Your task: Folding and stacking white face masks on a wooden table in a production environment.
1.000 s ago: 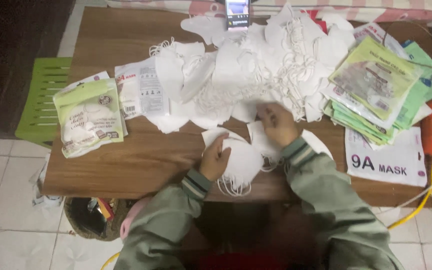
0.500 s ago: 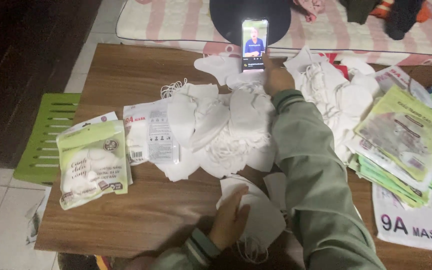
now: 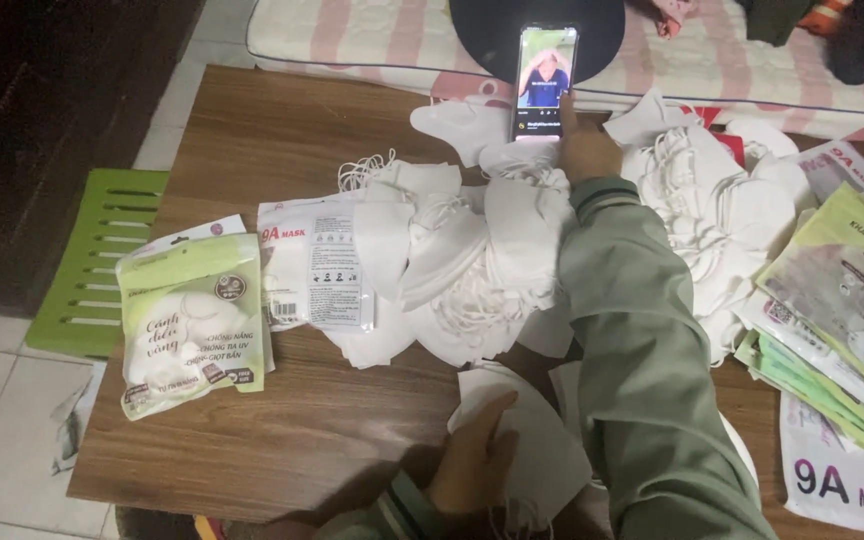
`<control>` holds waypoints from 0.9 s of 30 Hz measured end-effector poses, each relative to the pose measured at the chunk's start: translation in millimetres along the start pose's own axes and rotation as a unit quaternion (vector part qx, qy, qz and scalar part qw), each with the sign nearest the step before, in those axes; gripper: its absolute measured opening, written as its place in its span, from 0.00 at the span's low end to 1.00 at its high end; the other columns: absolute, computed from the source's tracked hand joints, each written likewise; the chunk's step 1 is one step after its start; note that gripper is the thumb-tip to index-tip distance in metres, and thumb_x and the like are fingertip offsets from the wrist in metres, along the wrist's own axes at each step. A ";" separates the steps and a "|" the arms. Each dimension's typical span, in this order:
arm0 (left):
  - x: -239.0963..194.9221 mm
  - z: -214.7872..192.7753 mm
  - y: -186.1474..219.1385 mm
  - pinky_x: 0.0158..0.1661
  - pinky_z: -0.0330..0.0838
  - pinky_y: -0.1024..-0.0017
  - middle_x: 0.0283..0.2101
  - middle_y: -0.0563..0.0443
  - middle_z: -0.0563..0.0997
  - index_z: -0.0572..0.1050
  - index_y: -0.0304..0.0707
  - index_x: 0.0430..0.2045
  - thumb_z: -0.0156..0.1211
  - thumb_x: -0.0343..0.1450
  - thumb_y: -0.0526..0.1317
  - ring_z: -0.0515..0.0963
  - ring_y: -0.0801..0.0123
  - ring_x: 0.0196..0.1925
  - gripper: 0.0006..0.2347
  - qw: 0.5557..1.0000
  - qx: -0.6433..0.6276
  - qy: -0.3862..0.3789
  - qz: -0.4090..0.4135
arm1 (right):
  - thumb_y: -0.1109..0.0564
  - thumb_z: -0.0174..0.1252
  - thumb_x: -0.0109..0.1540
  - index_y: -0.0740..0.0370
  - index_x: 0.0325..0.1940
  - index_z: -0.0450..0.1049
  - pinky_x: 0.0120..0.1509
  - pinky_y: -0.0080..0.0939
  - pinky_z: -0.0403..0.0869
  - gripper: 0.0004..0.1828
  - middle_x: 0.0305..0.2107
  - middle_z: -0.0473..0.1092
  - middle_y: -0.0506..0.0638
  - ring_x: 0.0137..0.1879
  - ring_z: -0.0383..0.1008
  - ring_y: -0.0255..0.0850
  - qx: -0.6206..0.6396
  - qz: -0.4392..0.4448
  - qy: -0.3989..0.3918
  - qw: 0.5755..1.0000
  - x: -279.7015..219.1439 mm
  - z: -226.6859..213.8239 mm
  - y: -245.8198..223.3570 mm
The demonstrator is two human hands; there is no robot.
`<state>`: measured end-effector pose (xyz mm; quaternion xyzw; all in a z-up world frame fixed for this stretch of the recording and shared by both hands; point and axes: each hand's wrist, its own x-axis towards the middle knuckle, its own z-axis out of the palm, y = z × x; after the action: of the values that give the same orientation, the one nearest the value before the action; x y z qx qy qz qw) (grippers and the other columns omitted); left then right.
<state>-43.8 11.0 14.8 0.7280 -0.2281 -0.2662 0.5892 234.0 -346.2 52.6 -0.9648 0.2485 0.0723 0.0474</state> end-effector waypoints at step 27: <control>15.5 23.7 -76.1 0.17 0.70 0.83 0.47 0.51 0.85 0.82 0.43 0.50 0.56 0.73 0.32 0.73 0.81 0.15 0.13 0.990 -0.121 -0.041 0.058 | 0.48 0.60 0.59 0.50 0.54 0.80 0.58 0.50 0.77 0.20 0.44 0.79 0.52 0.52 0.79 0.51 0.138 -0.084 0.083 0.983 -380.4 20.2 71.1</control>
<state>-46.3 -1.1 -65.5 0.6253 -0.2601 -0.2864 0.6778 -132.3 -225.8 90.8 -0.9692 0.1770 -0.0470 0.1649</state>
